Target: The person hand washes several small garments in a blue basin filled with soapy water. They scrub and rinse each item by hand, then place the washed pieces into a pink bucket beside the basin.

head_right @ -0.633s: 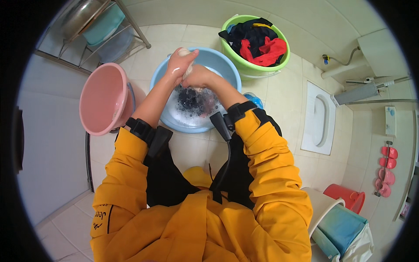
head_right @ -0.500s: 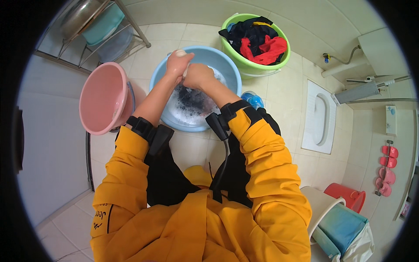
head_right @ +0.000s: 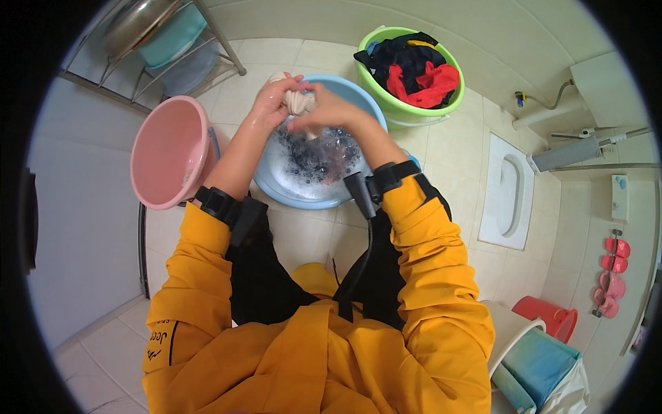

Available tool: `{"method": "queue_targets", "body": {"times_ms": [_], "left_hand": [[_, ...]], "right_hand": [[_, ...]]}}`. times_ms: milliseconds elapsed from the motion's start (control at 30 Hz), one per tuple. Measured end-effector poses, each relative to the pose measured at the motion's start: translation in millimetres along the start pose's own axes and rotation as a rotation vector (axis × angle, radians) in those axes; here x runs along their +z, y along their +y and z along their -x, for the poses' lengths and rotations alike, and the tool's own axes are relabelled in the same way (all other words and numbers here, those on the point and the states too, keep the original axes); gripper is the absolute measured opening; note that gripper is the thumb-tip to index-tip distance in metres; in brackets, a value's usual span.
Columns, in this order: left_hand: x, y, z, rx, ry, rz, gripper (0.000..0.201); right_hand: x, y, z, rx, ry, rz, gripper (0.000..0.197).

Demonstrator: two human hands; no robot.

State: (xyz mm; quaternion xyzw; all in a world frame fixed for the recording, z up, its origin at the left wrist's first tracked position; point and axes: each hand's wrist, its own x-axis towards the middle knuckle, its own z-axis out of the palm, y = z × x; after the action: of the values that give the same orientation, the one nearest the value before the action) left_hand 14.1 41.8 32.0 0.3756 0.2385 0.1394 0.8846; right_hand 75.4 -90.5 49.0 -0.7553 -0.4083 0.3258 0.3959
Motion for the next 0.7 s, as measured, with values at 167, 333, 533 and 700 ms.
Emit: {"method": "queue_targets", "body": {"times_ms": [167, 333, 533, 700], "left_hand": [[7, 27, 24, 0.084, -0.458, 0.036, 0.023], [20, 34, 37, 0.178, -0.732, -0.021, 0.016], [33, 20, 38, 0.168, -0.415, -0.265, 0.018], [39, 8, 33, 0.081, -0.136, -0.261, 0.025]], "right_hand": [[-9, 2, 11, 0.215, -0.196, -1.2, 0.081], [9, -9, 28, -0.034, -0.665, -1.378, 0.059], [11, -21, 23, 0.226, -0.464, -1.036, 0.016], [21, -15, 8, 0.231, -0.154, -0.338, 0.023]]}}
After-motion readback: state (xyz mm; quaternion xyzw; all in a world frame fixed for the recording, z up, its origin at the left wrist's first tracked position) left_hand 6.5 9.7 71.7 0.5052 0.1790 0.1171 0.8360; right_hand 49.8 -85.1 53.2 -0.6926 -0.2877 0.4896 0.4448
